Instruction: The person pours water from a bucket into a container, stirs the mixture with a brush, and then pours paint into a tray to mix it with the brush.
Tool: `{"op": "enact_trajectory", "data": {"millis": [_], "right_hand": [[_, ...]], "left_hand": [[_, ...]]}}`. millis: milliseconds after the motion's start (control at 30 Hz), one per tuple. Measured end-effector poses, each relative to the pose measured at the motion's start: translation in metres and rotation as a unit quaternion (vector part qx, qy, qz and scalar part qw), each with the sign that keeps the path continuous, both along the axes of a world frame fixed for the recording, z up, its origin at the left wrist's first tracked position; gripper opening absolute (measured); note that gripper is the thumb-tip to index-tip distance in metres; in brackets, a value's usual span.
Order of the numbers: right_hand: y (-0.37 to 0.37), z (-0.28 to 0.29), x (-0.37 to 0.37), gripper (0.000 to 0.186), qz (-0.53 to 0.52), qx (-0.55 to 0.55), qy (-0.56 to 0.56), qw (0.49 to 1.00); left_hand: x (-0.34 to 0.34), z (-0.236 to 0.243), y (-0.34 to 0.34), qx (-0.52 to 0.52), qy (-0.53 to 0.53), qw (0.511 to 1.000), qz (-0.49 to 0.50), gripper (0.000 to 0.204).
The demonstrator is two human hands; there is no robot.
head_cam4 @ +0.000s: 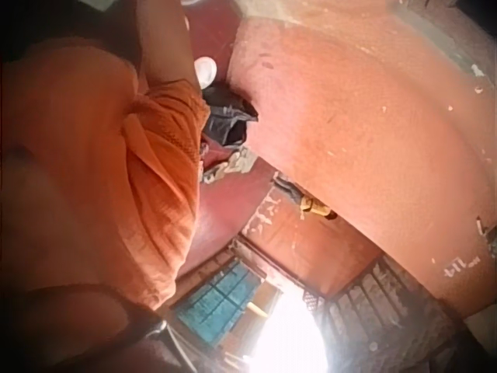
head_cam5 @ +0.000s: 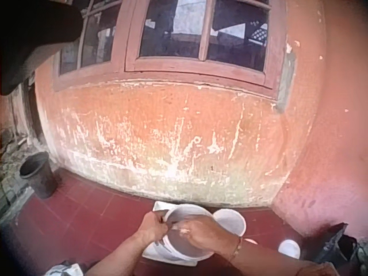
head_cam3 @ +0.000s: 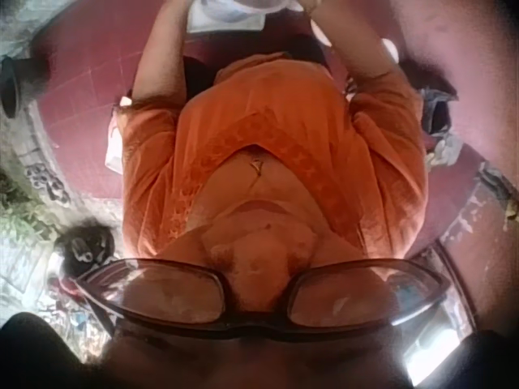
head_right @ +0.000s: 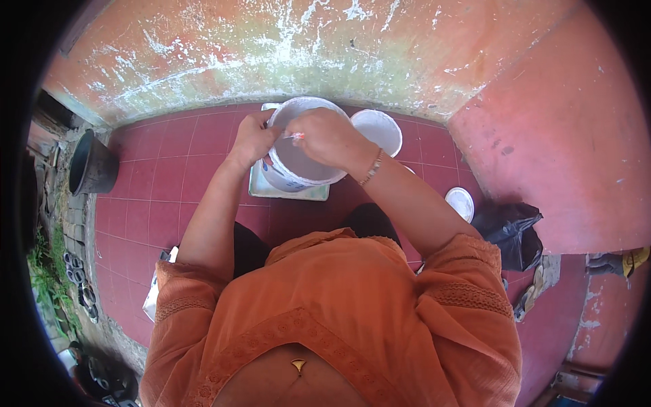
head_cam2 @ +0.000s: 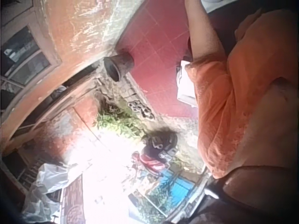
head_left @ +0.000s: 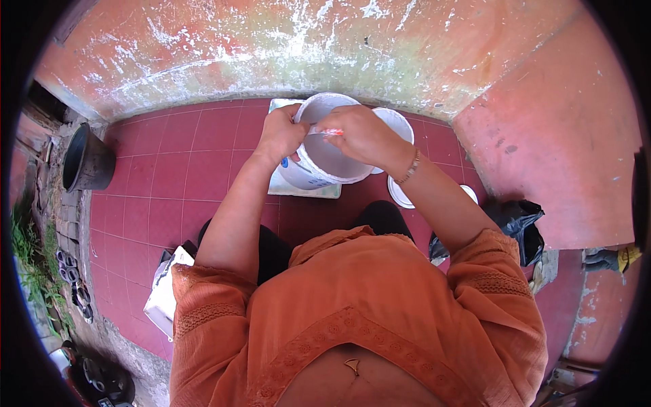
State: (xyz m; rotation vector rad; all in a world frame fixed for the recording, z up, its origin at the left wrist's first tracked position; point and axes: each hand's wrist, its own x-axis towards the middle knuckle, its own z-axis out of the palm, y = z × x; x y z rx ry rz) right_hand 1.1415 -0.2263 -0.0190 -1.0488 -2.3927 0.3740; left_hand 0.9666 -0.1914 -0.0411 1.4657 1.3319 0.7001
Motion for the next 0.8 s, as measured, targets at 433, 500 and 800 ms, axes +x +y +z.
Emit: {"op": "enact_trajectory", "data": {"millis": [433,500,800], "right_hand": [[0.008,-0.053,0.014,0.018,-0.207,-0.072,-0.110,0.969],[-0.002,-0.054,0.009,0.019,-0.205,-0.071,-0.036,0.976],[-0.009,-0.011,0.036,0.015,-0.128,-0.036,0.096,0.986]], "left_hand": [[0.009,-0.027,0.010,0.263,0.082,0.960,0.041,0.034],[0.010,-0.026,0.013,0.254,0.083,0.962,0.050,0.032],[0.030,0.002,0.020,0.123,0.113,0.984,0.067,0.034]]}}
